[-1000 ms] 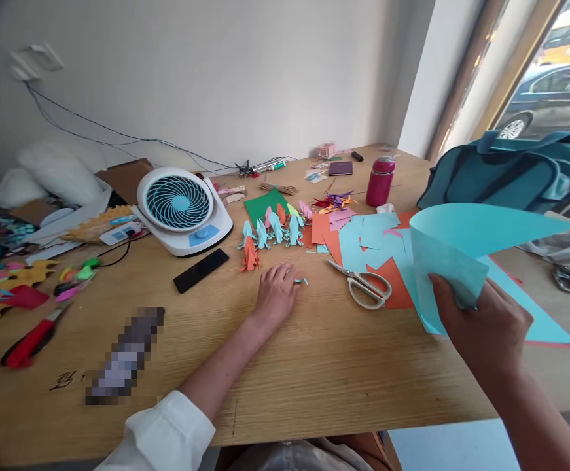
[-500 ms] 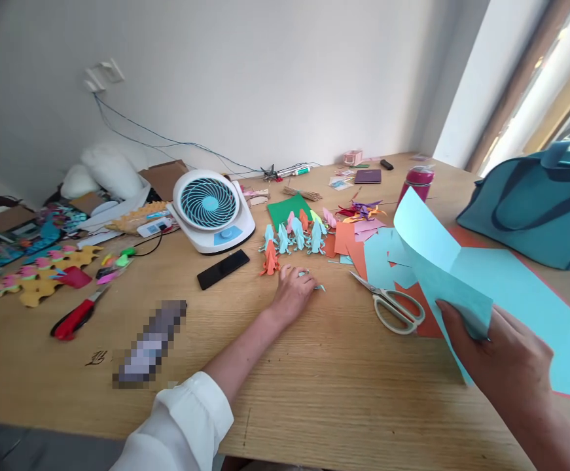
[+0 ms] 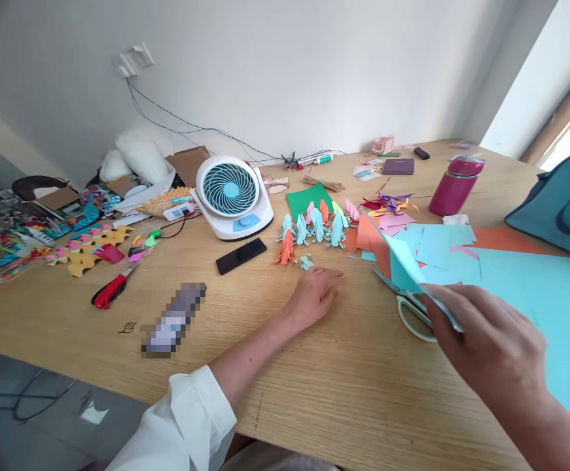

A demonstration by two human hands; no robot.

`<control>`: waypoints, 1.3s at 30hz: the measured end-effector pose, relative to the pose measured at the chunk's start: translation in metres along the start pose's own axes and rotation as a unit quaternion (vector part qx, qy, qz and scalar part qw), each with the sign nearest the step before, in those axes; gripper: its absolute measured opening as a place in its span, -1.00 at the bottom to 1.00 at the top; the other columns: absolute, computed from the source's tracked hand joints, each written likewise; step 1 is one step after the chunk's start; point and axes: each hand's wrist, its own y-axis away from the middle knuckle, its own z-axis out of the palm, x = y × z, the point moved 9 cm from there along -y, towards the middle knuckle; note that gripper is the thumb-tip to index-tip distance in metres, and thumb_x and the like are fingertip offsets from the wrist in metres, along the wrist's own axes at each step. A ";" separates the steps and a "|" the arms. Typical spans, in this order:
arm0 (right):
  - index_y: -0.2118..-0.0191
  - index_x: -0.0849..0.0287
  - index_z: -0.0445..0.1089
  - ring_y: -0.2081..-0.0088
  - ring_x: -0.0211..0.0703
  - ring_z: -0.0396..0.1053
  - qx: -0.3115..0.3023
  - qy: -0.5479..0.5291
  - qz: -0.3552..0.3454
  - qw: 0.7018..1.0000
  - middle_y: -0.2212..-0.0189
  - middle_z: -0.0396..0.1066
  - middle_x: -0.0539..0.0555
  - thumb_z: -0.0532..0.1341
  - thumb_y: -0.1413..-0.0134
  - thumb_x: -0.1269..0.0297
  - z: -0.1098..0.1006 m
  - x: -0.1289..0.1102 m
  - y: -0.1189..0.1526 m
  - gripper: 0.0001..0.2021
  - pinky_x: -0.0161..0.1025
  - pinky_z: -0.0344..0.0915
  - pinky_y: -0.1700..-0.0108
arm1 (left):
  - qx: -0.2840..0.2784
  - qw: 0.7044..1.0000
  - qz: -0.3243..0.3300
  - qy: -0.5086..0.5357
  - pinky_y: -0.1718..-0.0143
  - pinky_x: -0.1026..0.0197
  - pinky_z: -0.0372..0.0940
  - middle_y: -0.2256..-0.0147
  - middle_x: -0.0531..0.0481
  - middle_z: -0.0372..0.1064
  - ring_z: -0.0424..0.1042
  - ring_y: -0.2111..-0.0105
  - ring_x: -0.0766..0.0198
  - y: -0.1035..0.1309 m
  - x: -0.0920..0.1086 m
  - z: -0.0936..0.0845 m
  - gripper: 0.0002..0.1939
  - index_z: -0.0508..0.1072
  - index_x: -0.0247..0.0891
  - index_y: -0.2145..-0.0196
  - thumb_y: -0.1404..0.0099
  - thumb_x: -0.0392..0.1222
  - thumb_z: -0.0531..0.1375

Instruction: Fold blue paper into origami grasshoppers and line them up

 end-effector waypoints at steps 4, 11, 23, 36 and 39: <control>-0.16 0.19 0.30 0.21 -0.03 0.41 -0.080 -0.057 -0.211 0.972 0.19 0.47 0.18 0.09 -0.25 0.48 0.017 -0.066 0.017 -0.62 -0.09 0.28 0.12 | -0.041 0.980 -0.053 0.189 0.12 0.11 0.39 0.06 -0.23 0.51 0.53 0.11 0.16 0.013 -0.003 0.015 -0.35 0.26 -0.30 -0.20 -0.51 0.10 -0.36; -0.09 0.35 0.37 0.31 -0.05 0.35 -0.146 -0.131 -0.307 0.931 0.24 0.46 0.21 -0.03 -0.25 0.53 0.022 -0.118 0.060 -0.62 -0.05 0.22 0.20 | -0.041 0.796 -0.206 0.567 0.10 0.04 0.38 0.09 -0.25 0.52 0.53 0.13 0.01 0.024 -0.036 0.024 -0.17 0.46 -0.32 0.02 -0.13 0.51 0.09; -0.25 0.22 0.28 0.10 0.05 0.39 -0.194 -0.142 -0.267 0.933 0.02 0.47 0.19 0.03 -0.25 0.47 0.020 -0.099 0.091 -0.53 0.02 0.22 0.02 | 0.005 0.806 -0.255 0.535 0.06 0.08 0.31 0.24 -0.09 0.55 0.49 0.24 0.14 0.043 -0.057 0.023 -0.43 0.53 -0.32 0.20 0.19 -0.08 0.51; -0.22 -0.14 0.29 -0.20 0.13 0.29 -0.275 -0.186 -0.121 0.935 -0.23 0.28 0.06 0.07 -0.13 0.47 0.027 -0.012 0.110 -0.44 0.08 0.32 -0.13 | -0.052 0.816 -0.260 0.513 0.13 0.10 0.33 0.25 -0.15 0.57 0.51 0.27 0.12 0.053 -0.056 0.011 -0.44 0.52 -0.34 0.22 0.22 -0.12 0.50; -0.20 -0.08 0.31 -0.20 0.10 0.29 -0.279 -0.206 -0.111 0.931 -0.23 0.25 0.11 0.05 -0.19 0.47 0.030 -0.017 0.104 -0.50 0.03 0.39 -0.06 | -0.066 0.822 -0.261 0.501 0.13 0.11 0.34 0.22 -0.13 0.57 0.51 0.25 0.12 0.058 -0.057 0.001 -0.47 0.52 -0.32 0.20 0.16 -0.13 0.47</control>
